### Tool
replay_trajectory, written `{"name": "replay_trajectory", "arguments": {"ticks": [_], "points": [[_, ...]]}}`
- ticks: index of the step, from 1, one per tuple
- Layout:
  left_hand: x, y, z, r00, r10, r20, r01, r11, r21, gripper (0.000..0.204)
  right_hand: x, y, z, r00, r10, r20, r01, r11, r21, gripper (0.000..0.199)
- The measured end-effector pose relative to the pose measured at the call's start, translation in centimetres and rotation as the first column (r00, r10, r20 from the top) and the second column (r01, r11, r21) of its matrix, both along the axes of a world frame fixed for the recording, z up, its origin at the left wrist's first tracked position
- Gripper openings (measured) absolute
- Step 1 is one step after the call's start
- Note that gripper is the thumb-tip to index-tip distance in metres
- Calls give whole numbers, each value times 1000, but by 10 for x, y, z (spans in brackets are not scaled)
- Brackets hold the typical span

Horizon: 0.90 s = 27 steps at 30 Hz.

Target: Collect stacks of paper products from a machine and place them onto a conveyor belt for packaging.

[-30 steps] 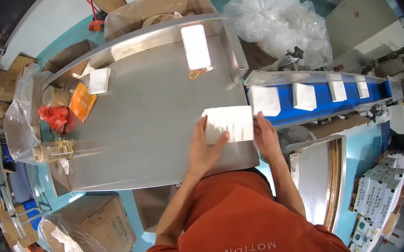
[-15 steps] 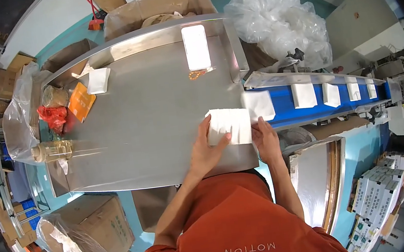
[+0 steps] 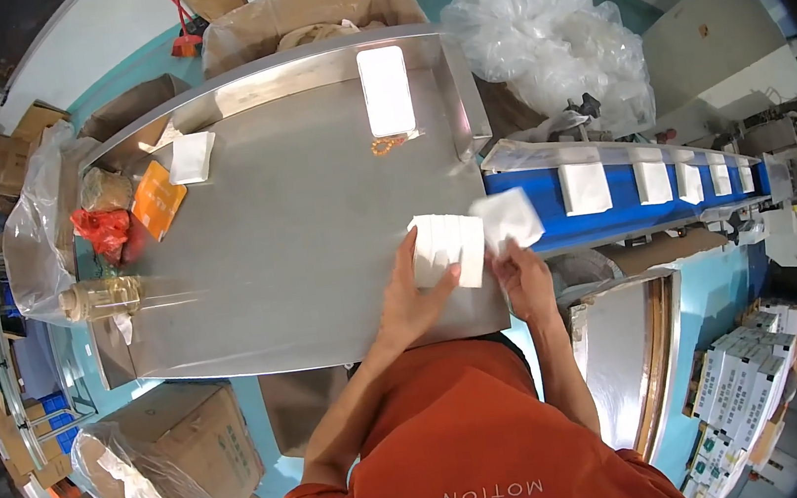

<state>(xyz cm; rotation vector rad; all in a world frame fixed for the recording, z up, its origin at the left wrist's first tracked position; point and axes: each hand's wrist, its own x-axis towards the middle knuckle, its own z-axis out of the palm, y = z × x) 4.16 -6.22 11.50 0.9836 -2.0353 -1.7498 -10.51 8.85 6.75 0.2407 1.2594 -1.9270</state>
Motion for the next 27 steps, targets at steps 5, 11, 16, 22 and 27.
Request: {"name": "replay_trajectory", "arguments": {"ticks": [5, 11, 16, 22, 27], "points": [[-1, 5, -6, 994, -84, -69, 86, 996, 33, 88, 27, -42, 52, 710, 527, -468, -255, 811, 526, 54], [-2, 6, 8, 1000, 9, -10, -9, 999, 33, 79, 13, -18, 37, 893, 447, 44, -447, 874, 190, 29], [-6, 5, -29, 977, 101, -190, -35, 945, 326, 72, 12, -25, 37, 996, 47, -78, -33, 985, 171, 34], [-5, 4, -7, 998, -24, -63, 39, 969, 245, 71, 24, -44, 45, 853, 416, -314, -302, 885, 354, 48], [-9, 1, 11, 996, -92, 0, 91, 982, 164, 77, 25, -38, 45, 854, 413, -316, -271, 872, 407, 49]]}}
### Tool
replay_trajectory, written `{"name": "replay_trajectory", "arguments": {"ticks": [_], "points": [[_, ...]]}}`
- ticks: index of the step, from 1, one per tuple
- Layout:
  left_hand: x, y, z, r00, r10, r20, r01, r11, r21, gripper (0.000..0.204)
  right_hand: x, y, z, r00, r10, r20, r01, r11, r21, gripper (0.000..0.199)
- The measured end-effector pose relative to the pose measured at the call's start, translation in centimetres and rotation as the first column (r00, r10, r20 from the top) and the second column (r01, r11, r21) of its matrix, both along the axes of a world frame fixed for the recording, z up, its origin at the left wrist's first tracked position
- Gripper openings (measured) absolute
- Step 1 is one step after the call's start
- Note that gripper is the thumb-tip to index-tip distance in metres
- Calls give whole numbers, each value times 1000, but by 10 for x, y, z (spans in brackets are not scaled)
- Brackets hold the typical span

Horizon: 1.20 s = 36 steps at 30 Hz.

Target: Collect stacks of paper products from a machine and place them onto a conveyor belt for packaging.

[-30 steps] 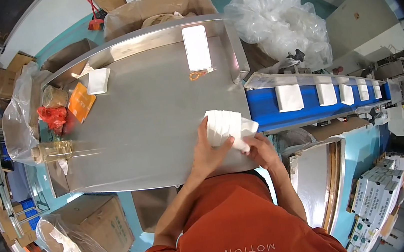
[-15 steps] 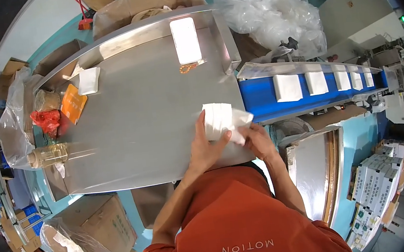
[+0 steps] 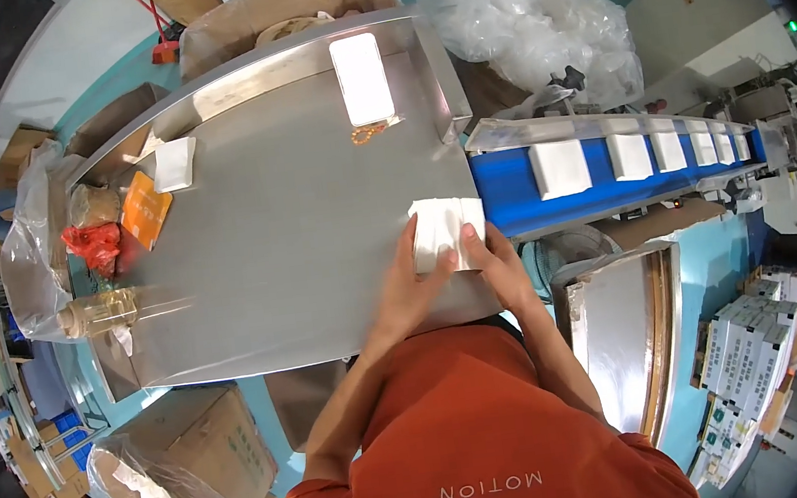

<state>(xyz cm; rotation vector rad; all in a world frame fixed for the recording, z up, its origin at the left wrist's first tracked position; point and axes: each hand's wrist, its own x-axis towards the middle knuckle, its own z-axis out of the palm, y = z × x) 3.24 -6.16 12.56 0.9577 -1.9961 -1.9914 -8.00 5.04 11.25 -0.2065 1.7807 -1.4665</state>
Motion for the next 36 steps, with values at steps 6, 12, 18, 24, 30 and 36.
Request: {"name": "replay_trajectory", "arguments": {"ticks": [6, 12, 18, 24, 30, 36], "points": [[0, 10, -8, 1000, -3, 2, 3, 992, -122, 80, -1, -6, -2, 1000, 2, -8, -2, 1000, 21, 50], [2, 5, -12, 997, 18, -69, -24, 996, -90, 79, -21, 27, -4, 848, 137, 513, -82, 988, -130, 33], [0, 4, -10, 996, -5, -89, 0, 998, -65, 77, -27, 25, -5, 872, 96, 479, -40, 991, -127, 38], [-1, 5, 1, 999, -29, -41, 26, 998, -53, 79, -20, 18, 4, 918, 119, 379, -76, 989, -127, 41], [-3, 10, -4, 998, -32, -58, 24, 991, -128, 86, -9, -4, 20, 954, 73, -292, -45, 994, 99, 49], [-3, 13, -15, 995, 67, -74, -68, 998, -6, 81, -5, 6, -1, 999, 44, -17, -45, 998, -34, 43]]}}
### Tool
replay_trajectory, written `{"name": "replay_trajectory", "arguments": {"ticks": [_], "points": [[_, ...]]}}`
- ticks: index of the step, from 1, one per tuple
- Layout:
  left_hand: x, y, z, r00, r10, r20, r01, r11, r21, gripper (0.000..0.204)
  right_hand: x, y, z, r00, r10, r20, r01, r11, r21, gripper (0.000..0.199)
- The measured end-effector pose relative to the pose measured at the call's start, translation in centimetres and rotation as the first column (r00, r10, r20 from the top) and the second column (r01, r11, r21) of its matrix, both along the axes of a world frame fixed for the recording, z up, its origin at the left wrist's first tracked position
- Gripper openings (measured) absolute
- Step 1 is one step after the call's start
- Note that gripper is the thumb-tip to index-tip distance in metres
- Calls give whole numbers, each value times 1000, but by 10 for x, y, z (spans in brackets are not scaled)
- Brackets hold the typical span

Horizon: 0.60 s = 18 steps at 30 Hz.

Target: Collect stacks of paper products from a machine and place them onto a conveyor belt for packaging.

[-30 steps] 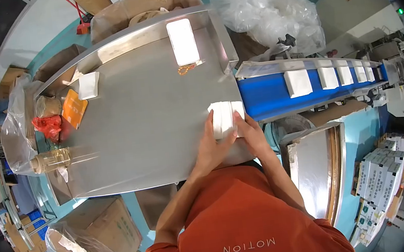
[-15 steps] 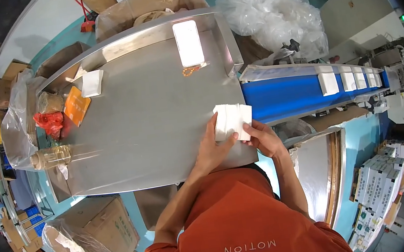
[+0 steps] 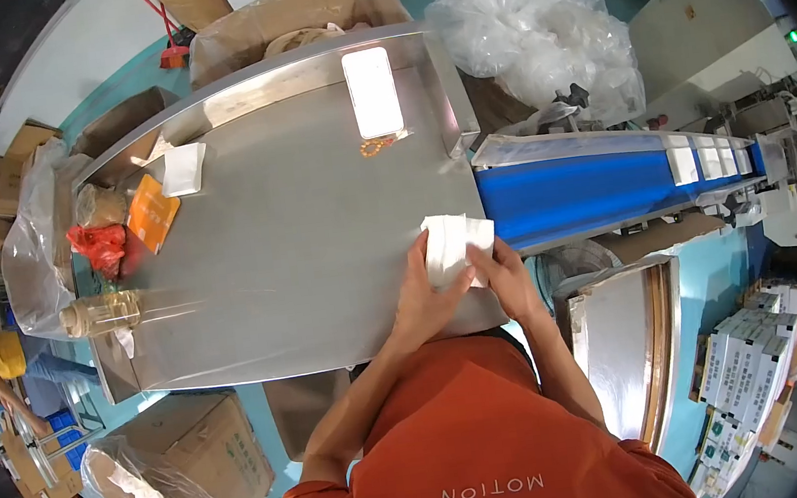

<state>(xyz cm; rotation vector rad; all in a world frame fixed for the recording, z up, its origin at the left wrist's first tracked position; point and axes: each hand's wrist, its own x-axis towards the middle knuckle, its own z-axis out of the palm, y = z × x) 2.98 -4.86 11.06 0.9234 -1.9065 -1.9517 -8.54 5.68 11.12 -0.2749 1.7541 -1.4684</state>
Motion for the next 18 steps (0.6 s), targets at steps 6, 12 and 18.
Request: {"name": "replay_trajectory", "arguments": {"ticks": [6, 12, 18], "points": [[1, 0, -1, 998, -37, -42, 31, 991, -132, 76, -18, 21, -31, 863, -374, 340, 460, 860, -223, 36], [1, 2, -4, 993, -117, 6, 116, 989, 87, 59, 4, -10, 1, 978, 22, -207, -7, 997, 73, 55], [4, -2, 2, 998, -67, -11, 68, 997, 36, 65, 3, -4, -4, 839, -137, 526, 220, 970, -98, 35]]}}
